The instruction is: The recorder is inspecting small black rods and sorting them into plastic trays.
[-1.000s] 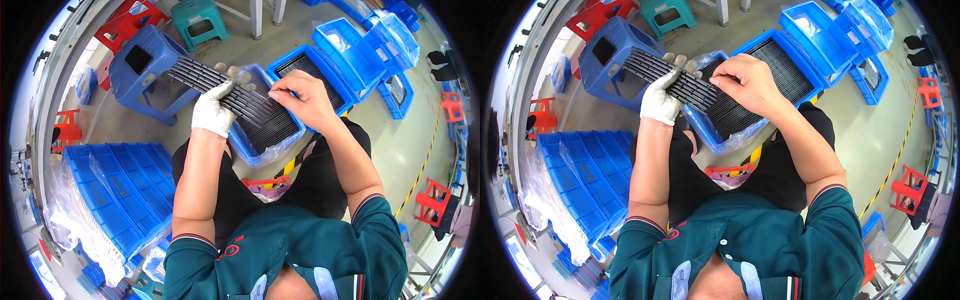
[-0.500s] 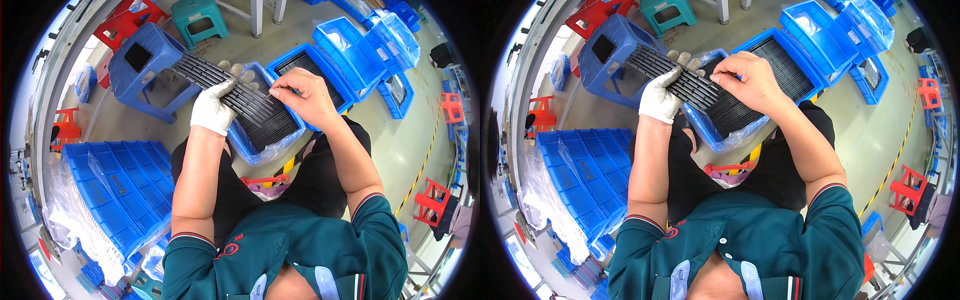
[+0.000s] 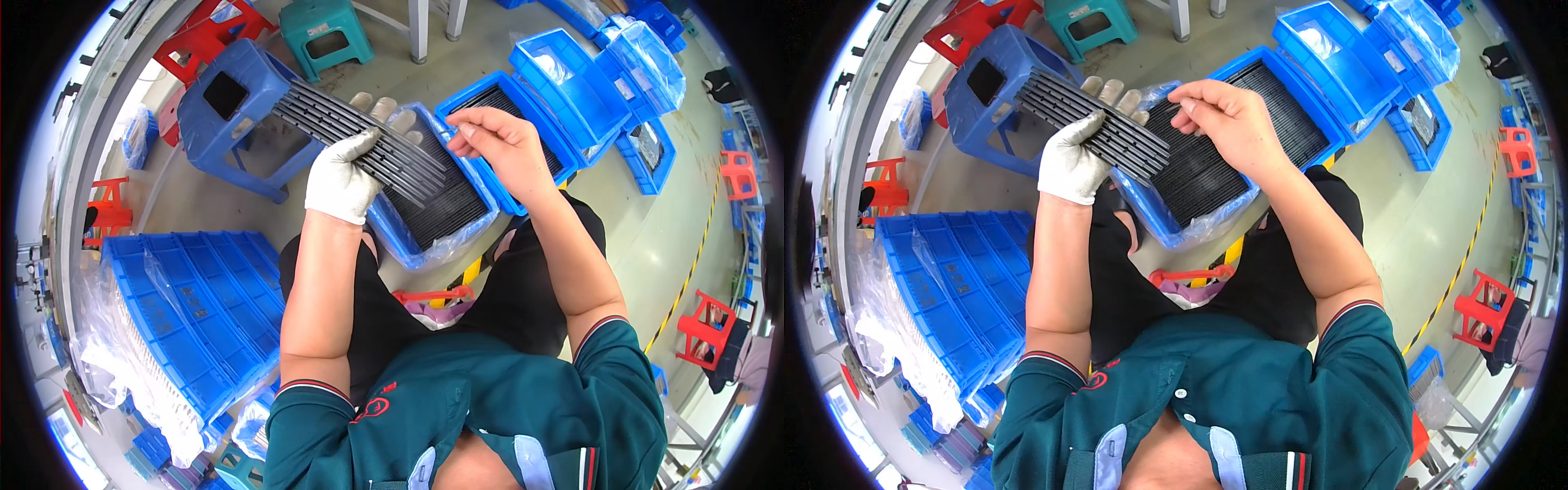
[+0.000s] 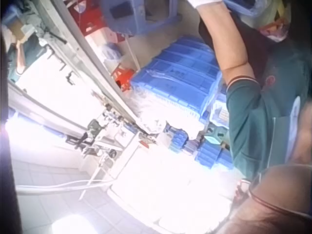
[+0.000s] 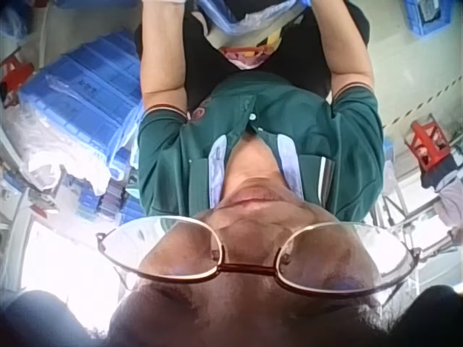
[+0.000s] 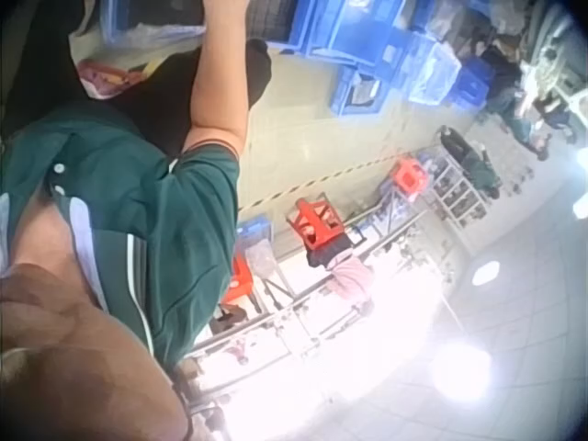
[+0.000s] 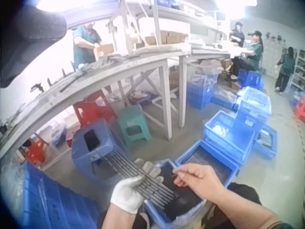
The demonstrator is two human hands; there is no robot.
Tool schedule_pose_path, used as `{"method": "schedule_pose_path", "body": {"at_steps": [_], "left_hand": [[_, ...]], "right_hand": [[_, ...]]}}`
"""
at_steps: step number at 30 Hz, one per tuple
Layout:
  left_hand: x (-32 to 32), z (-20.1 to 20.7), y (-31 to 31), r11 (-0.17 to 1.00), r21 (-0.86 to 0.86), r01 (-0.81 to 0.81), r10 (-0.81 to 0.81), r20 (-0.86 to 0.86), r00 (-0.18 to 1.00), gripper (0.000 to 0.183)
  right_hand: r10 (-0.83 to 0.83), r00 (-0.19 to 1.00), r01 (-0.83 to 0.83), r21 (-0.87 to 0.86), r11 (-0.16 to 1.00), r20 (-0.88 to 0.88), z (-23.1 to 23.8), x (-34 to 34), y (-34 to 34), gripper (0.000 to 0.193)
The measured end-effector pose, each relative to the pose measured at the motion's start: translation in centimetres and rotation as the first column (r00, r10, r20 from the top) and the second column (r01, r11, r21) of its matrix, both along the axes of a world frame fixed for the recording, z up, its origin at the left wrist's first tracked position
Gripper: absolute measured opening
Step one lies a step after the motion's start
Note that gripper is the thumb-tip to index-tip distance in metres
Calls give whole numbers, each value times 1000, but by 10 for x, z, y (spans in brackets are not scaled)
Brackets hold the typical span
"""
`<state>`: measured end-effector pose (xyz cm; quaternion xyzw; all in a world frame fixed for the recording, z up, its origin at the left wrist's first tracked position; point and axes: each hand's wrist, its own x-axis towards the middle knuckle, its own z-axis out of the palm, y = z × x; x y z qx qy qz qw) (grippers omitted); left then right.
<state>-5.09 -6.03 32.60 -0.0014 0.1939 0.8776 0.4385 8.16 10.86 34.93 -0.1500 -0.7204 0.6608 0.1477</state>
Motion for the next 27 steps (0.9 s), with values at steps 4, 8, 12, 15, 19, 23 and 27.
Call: {"method": "schedule_pose_path", "body": {"at_steps": [4,8,12,15,19,23,27], "left_hand": [[-4,1,-1,999,8,-37,37,-4,999,49],[-4,0,-2,999,23,-46,47,-14,999,51],[-4,0,-2,997,62,-56,56,2,998,55],[-3,3,-5,998,37,-52,52,25,998,53],[-2,5,-3,996,14,-92,91,19,996,52],[1,7,-2,994,12,-108,108,31,994,41],[-1,6,-1,994,17,-106,105,56,993,33]], "right_hand": [[72,996,-63,-142,988,54,-3,0,-1,19],[236,956,-191,-241,952,172,-3,4,-1,25],[285,928,-225,-249,942,239,-5,3,-8,17],[256,930,-184,-265,946,265,-7,2,-12,16],[280,933,-184,-369,911,225,-12,1,-15,18],[244,942,-142,-382,913,231,-19,3,-16,18],[208,940,-77,-429,900,269,-22,7,-14,14]]}}
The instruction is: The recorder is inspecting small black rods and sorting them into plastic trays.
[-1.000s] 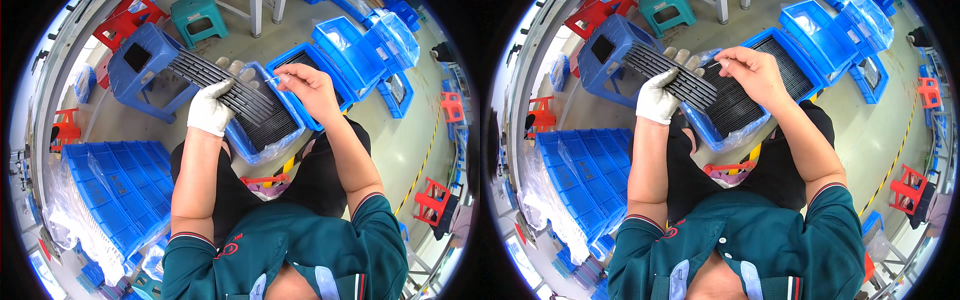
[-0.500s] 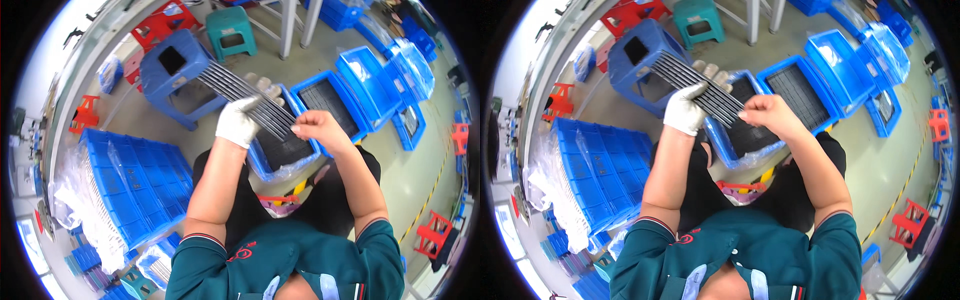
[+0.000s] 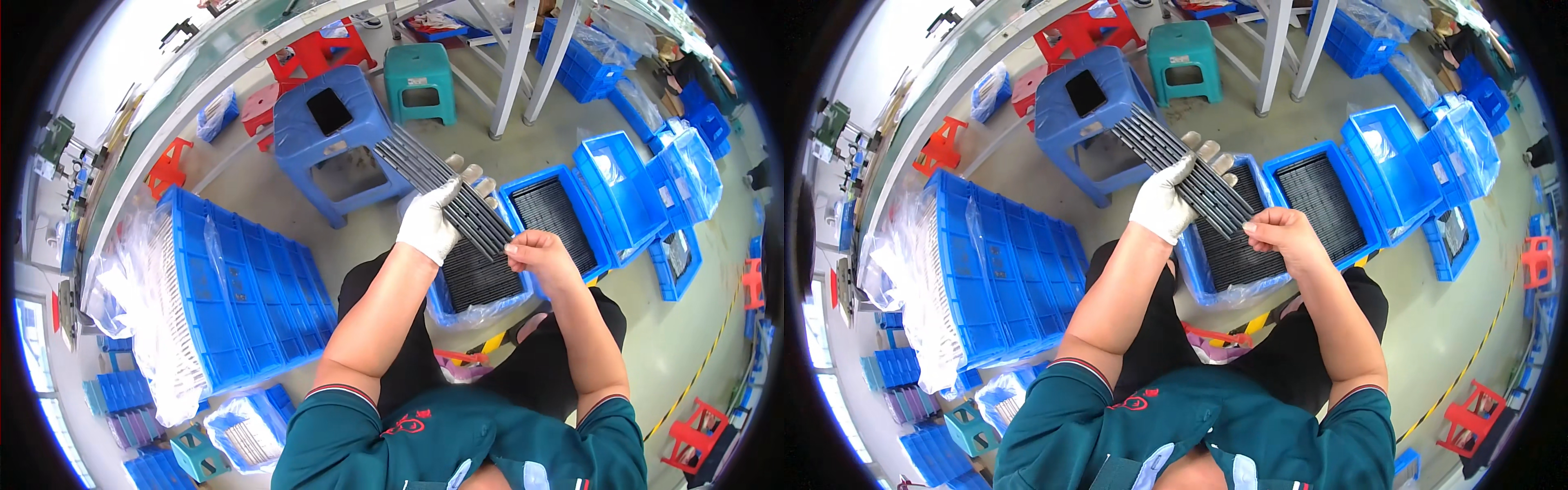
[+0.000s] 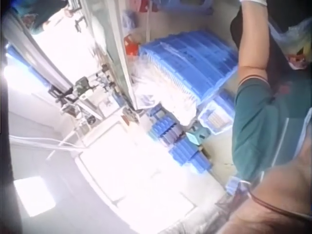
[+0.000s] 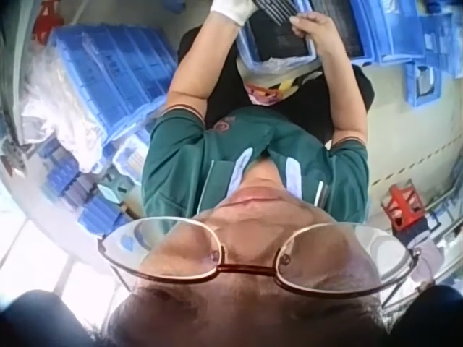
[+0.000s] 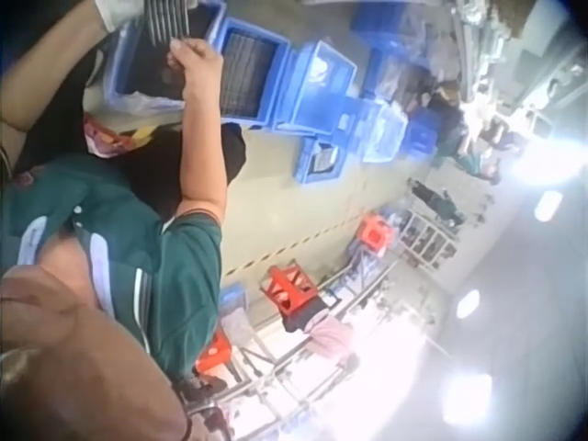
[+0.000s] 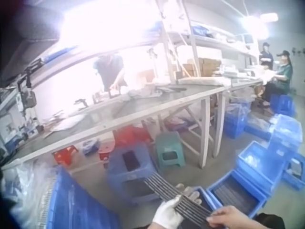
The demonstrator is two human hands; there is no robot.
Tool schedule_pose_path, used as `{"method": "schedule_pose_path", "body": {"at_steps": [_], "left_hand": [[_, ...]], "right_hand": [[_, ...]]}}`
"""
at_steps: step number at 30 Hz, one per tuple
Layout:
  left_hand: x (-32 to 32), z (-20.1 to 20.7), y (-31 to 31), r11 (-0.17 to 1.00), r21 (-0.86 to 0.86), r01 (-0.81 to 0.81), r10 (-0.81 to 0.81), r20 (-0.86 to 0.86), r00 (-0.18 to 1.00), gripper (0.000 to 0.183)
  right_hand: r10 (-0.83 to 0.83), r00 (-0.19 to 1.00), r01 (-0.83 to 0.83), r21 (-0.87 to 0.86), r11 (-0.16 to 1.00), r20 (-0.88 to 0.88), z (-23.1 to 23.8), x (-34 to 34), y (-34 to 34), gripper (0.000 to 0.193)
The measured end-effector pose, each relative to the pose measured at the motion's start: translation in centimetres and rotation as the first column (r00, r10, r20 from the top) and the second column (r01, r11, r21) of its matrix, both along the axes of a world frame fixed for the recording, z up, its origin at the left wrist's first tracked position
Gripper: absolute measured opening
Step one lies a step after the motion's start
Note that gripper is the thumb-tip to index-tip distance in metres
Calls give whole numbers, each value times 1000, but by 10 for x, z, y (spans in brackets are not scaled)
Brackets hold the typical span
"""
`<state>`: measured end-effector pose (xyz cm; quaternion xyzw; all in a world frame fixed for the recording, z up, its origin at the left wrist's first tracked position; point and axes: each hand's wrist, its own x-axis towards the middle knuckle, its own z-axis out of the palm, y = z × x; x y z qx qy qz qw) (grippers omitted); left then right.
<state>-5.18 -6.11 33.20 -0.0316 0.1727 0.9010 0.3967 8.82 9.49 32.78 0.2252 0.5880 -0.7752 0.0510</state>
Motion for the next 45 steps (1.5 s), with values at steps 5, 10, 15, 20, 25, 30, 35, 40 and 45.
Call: {"method": "schedule_pose_path", "body": {"at_steps": [5,10,15,20,25,30,35,40,45], "left_hand": [[-7,-3,-2,999,43,-29,30,-7,1000,26],[-16,-2,-8,995,63,-80,82,-30,996,23],[-30,0,-17,982,74,-174,168,83,982,17],[-31,-3,-21,985,-47,-167,169,43,985,21],[-10,-10,-5,993,-103,65,-62,35,997,24],[24,-13,7,912,-111,396,-403,-48,914,25],[54,-13,14,791,-4,611,-611,12,791,34],[56,-11,12,799,-72,597,-594,58,802,31],[49,-17,11,795,-132,592,-599,-14,801,33]], "right_hand": [[-56,998,55,-22,998,-7,1,10,3,13],[-122,990,126,44,991,-73,0,28,10,11],[-301,918,351,175,920,-258,1,51,20,10],[-446,706,650,255,716,-551,31,54,29,10],[-269,586,707,320,630,-765,90,29,34,12],[-7,841,412,633,656,-541,127,-23,47,20],[137,955,101,726,680,-262,100,-91,54,21],[131,984,3,739,674,-123,62,-110,50,24],[106,994,-66,839,541,10,47,-119,37,27]]}}
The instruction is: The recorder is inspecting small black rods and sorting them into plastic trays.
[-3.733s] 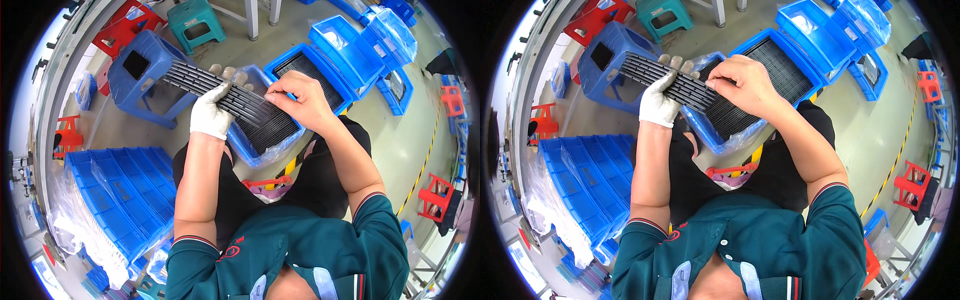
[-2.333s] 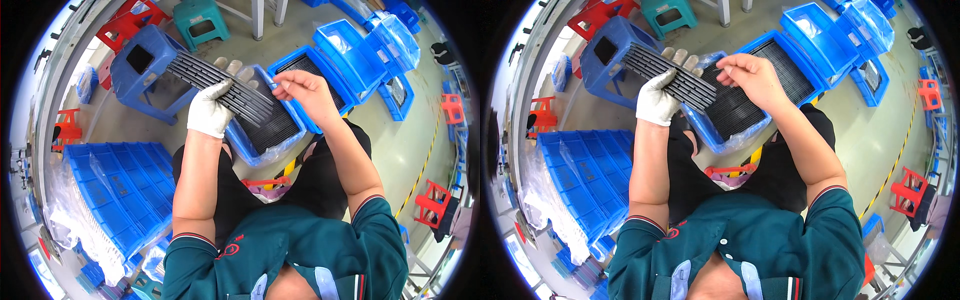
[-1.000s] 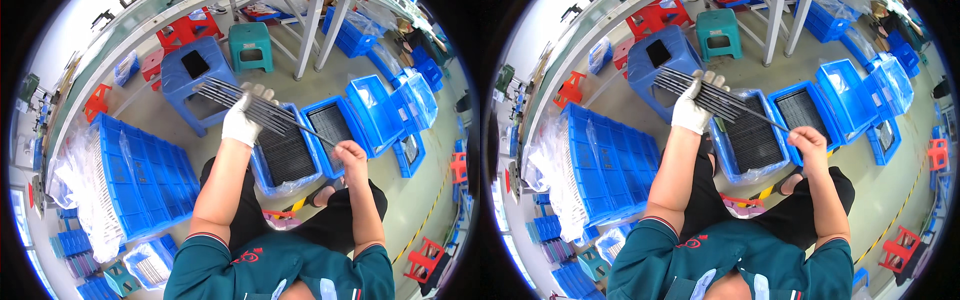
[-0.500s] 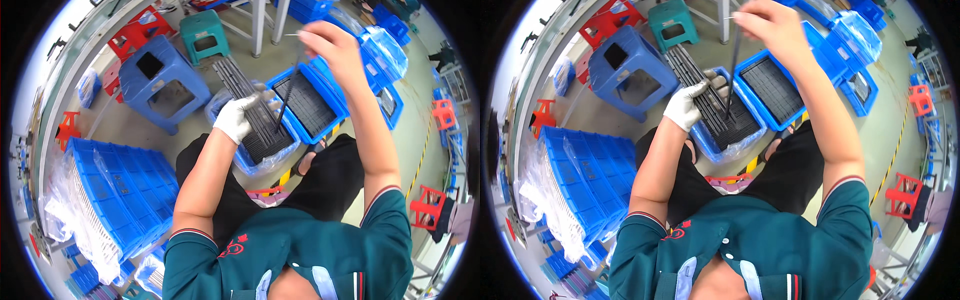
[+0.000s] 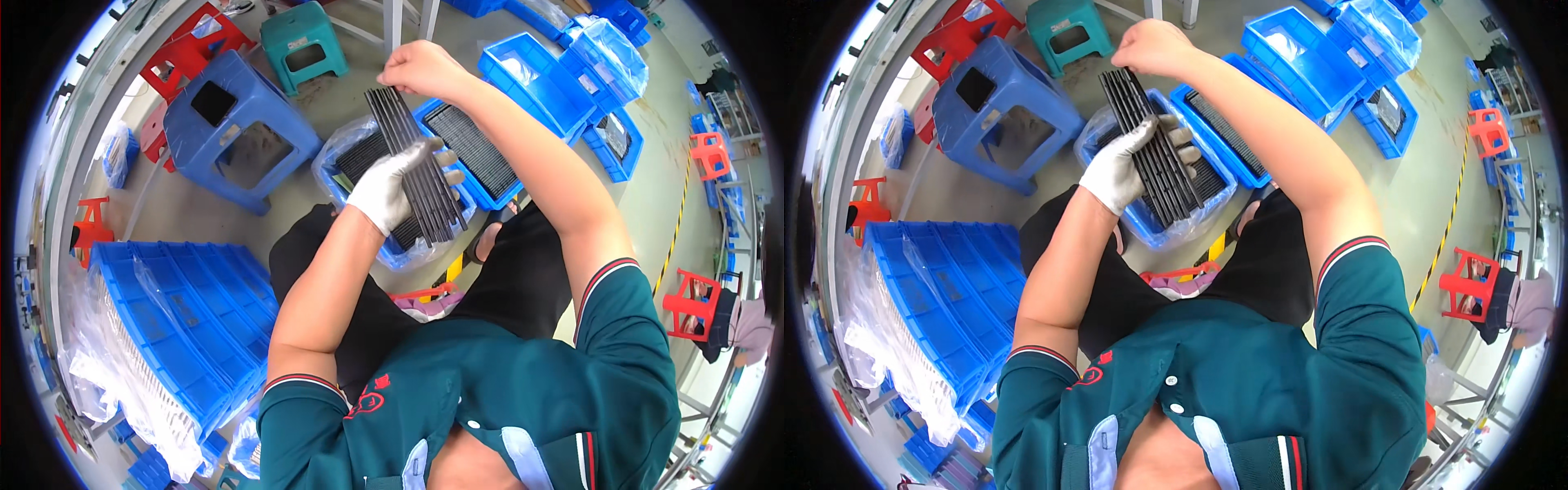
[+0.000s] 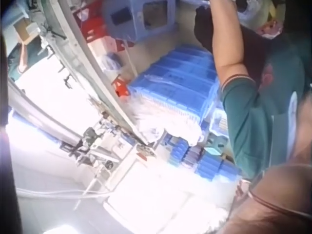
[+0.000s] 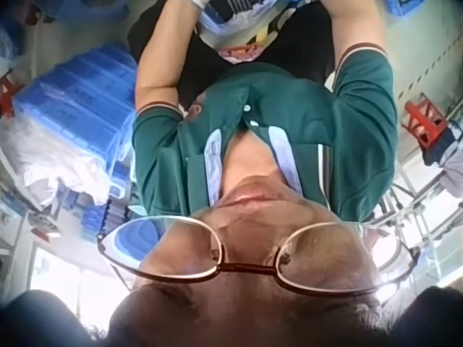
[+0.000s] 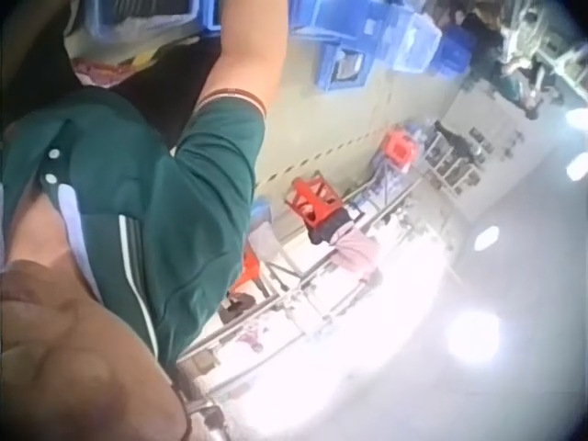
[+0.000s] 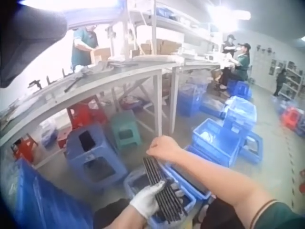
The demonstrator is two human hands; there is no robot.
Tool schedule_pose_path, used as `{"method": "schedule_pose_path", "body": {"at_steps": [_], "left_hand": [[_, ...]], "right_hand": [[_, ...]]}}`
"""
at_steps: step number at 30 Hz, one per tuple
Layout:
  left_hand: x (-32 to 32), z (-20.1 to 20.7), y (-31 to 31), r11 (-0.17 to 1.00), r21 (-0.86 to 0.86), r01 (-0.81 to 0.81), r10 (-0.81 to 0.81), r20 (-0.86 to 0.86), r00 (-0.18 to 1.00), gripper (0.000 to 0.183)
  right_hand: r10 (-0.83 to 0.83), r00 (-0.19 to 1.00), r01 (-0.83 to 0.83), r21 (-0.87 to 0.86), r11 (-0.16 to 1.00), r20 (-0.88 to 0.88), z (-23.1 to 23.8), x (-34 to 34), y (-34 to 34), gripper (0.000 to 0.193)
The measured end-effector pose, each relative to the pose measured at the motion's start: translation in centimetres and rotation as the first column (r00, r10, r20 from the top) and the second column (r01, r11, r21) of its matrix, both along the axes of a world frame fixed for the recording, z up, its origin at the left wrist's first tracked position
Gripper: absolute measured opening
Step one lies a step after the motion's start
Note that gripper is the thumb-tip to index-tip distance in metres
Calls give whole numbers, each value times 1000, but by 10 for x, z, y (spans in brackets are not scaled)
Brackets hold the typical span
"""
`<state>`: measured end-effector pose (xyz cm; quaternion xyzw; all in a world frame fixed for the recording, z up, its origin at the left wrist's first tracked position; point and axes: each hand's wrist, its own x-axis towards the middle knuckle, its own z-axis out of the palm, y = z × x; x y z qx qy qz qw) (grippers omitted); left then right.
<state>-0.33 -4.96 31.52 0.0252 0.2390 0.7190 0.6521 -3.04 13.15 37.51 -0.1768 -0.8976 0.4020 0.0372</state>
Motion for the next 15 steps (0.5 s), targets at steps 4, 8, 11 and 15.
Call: {"method": "schedule_pose_path", "body": {"at_steps": [4,8,11,15], "left_hand": [[-2,-3,4,998,55,-16,11,81,997,24],[-2,1,0,996,-6,-84,84,-1,996,27],[-7,3,-4,991,79,-110,110,10,994,28],[-21,5,-5,969,92,-228,223,63,973,23]], "right_hand": [[3,1000,1,185,983,-22,-6,-7,-17,25],[38,999,-31,286,958,-19,-3,0,-26,27],[118,954,-75,161,984,-275,8,18,-19,24],[-26,875,-135,-294,946,-484,17,54,-10,25]]}}
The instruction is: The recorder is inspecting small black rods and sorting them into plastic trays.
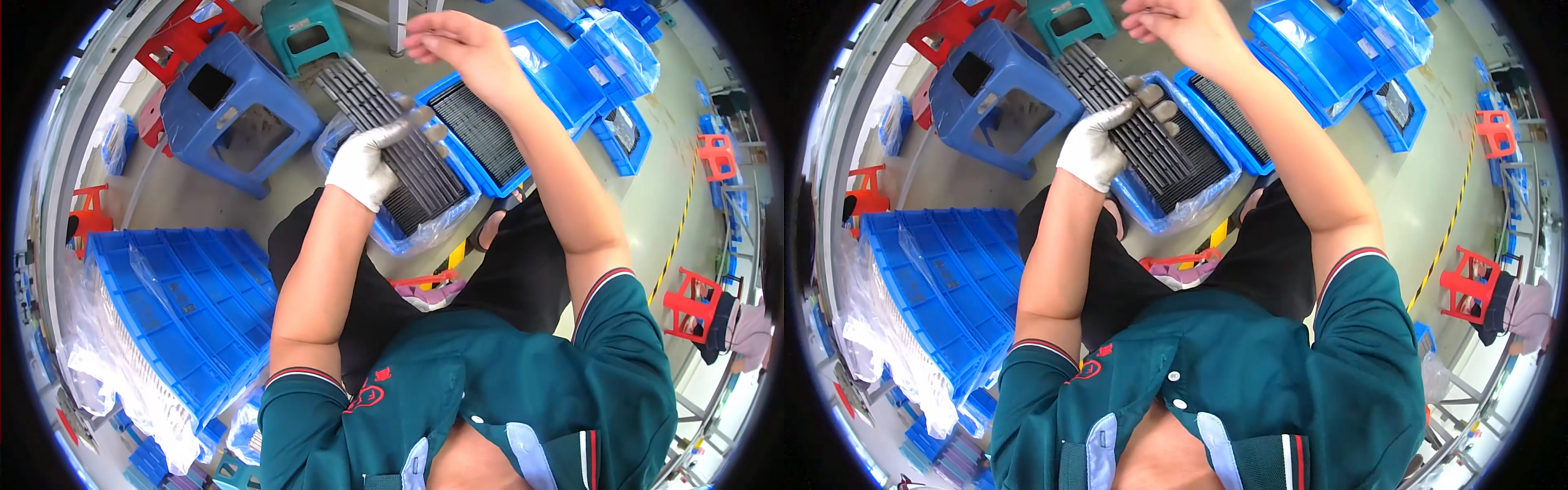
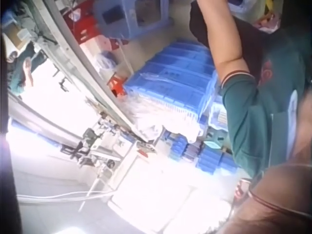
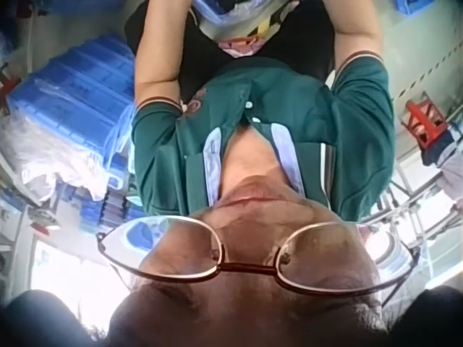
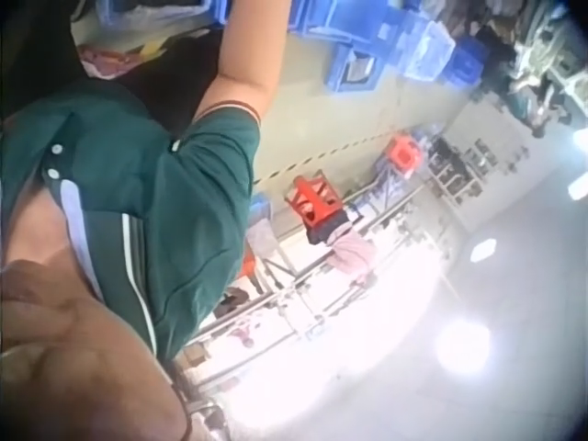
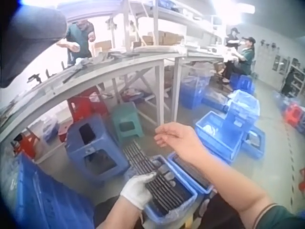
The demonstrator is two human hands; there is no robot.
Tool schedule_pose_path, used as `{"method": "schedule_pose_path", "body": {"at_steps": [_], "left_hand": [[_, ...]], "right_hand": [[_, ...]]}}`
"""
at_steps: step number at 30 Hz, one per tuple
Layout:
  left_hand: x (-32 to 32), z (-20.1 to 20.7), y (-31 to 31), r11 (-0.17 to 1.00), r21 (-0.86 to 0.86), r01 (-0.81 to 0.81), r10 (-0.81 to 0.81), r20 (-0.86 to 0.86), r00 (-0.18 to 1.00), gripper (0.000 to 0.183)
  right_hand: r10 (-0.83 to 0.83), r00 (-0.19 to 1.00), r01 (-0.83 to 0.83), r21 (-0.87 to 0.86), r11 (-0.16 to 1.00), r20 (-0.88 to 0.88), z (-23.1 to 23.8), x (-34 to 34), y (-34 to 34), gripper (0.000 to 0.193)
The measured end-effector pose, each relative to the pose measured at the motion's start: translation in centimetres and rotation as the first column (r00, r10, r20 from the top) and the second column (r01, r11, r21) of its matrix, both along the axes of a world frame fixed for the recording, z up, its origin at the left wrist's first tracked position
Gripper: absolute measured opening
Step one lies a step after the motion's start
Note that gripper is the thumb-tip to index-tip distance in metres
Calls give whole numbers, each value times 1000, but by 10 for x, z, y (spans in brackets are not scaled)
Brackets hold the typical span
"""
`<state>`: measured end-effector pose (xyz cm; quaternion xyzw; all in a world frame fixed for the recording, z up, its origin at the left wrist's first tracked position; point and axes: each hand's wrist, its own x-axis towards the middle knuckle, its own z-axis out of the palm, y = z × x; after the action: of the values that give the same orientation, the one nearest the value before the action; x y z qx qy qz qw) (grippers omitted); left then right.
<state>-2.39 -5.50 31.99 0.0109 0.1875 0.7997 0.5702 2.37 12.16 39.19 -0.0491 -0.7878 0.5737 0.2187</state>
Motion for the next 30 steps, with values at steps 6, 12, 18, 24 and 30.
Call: {"method": "schedule_pose_path", "body": {"at_steps": [6,12,18,24,30], "left_hand": [[-24,5,-4,984,19,-178,177,48,983,18],[-33,4,-7,952,3,-307,306,57,950,21],[-45,9,-3,902,48,-428,425,62,903,19],[-37,11,5,852,-36,-523,524,46,851,21],[-39,14,7,814,-100,-573,580,79,810,18]], "right_hand": [[16,999,-1,-336,942,40,-11,46,-2,22],[15,978,107,-559,823,210,-39,55,-2,19],[186,887,141,-632,762,423,-53,57,-17,25],[291,867,131,-747,652,405,-62,55,-51,23],[238,850,245,-754,609,469,-68,56,-59,19]]}}
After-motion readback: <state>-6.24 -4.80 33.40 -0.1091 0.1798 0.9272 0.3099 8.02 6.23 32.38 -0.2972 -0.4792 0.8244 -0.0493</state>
